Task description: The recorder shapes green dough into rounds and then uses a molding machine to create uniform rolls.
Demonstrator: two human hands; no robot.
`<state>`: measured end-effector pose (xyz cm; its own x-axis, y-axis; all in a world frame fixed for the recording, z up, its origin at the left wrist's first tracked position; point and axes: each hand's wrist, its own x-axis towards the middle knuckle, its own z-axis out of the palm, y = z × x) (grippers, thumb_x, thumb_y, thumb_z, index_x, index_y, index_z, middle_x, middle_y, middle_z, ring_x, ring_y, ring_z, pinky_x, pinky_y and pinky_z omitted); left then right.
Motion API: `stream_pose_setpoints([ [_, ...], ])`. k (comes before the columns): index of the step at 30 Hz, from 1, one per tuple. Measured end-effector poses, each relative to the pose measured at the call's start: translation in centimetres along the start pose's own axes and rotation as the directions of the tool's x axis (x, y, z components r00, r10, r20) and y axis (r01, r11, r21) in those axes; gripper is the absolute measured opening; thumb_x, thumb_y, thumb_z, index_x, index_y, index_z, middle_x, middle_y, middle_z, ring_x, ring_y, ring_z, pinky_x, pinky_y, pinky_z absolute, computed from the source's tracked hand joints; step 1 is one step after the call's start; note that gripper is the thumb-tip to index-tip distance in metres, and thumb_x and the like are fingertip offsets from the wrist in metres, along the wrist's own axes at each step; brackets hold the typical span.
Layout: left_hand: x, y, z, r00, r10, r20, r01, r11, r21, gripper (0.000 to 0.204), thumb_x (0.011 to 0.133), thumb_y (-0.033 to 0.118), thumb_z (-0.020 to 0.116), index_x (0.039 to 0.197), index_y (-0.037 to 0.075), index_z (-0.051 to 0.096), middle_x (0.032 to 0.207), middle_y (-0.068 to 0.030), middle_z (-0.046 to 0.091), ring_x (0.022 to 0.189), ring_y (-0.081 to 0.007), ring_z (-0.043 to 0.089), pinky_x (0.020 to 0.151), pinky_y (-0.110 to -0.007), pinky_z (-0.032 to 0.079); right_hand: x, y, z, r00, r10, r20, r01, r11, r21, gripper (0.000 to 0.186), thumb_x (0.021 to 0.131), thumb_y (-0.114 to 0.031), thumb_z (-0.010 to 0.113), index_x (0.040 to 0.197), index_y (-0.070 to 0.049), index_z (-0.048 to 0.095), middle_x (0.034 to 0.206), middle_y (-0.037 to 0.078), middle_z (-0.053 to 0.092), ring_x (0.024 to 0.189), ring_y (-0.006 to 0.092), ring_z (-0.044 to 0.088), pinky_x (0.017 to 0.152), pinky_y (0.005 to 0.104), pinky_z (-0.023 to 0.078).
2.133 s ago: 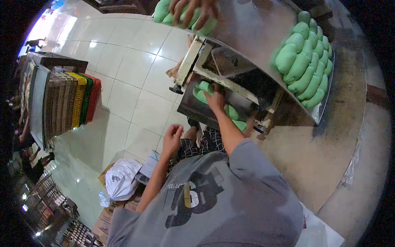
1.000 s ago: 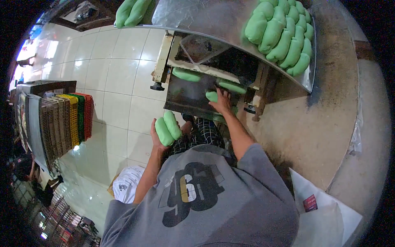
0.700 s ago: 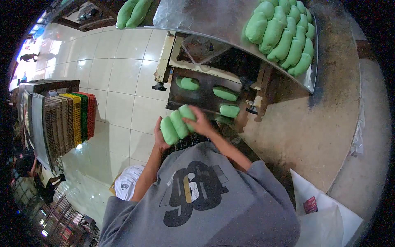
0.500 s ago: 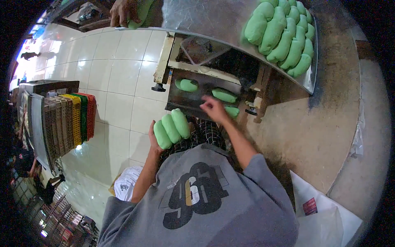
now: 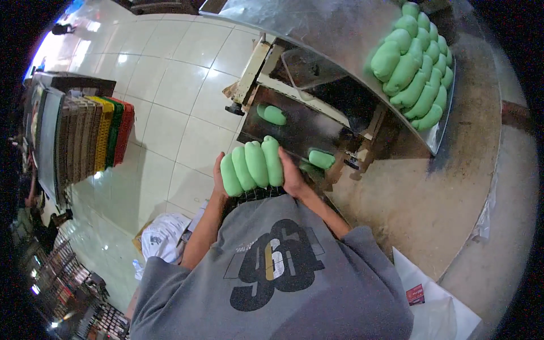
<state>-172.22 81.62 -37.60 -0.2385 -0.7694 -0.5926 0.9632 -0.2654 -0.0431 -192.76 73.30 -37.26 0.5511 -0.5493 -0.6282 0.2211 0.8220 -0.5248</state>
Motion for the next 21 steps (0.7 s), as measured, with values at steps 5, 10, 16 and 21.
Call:
stream_pose_setpoints([
  [5, -1.8, 0.3, -2.3, 0.975, 0.223, -0.018, -0.224, 0.971, -0.088, 0.061, 0.091, 0.054, 0.042, 0.119, 0.002, 0.058, 0.115, -0.0160, 0.063, 0.105, -0.0320, 0.061, 0.097, -0.047, 0.044, 0.4, -1.8, 3.9, 0.983, 0.179, 0.041, -0.165, 0.959, -0.231, 0.065, 0.099, -0.055, 0.022, 0.137, -0.004, 0.038, 0.136, 0.010, 0.047, 0.124, 0.0208, 0.043, 0.109, 0.0346, 0.026],
  [10, -3.9, -0.7, -5.9, 0.910, 0.404, 0.092, -0.366, 0.887, -0.280, 0.067, 0.089, 0.059, 0.038, 0.123, 0.003, 0.056, 0.126, -0.0188, 0.056, 0.118, -0.0373, 0.051, 0.107, -0.050, 0.033, 9.5, -5.1, 0.3, 0.962, -0.176, 0.210, 0.243, 0.197, -0.950, 0.061, 0.091, -0.037, 0.057, 0.139, -0.005, 0.038, 0.133, 0.017, 0.050, 0.120, 0.0261, 0.048, 0.102, 0.0377, 0.035],
  [16, -4.8, -0.9, -6.6, 0.837, 0.465, 0.290, -0.381, 0.874, -0.301, 0.073, 0.085, 0.067, 0.040, 0.131, 0.010, 0.046, 0.134, -0.0138, 0.049, 0.121, -0.0321, 0.047, 0.107, -0.045, 0.033, 18.6, -2.4, -4.2, 0.945, -0.326, 0.013, -0.010, -0.068, -0.998, 0.071, 0.069, -0.022, 0.073, 0.132, -0.005, 0.047, 0.119, 0.024, 0.058, 0.110, 0.0383, 0.056, 0.090, 0.0432, 0.048],
  [21, -3.7, 0.4, -3.6, 0.889, 0.405, 0.213, -0.363, 0.908, -0.209, 0.069, 0.087, 0.063, 0.040, 0.126, 0.007, 0.050, 0.129, -0.0155, 0.053, 0.117, -0.0328, 0.050, 0.104, -0.046, 0.036, 7.6, -2.1, 0.0, 0.999, -0.048, 0.022, 0.053, 0.875, -0.481, 0.071, 0.073, -0.023, 0.079, 0.134, -0.011, 0.045, 0.128, 0.007, 0.051, 0.116, 0.0204, 0.049, 0.097, 0.0361, 0.042],
])
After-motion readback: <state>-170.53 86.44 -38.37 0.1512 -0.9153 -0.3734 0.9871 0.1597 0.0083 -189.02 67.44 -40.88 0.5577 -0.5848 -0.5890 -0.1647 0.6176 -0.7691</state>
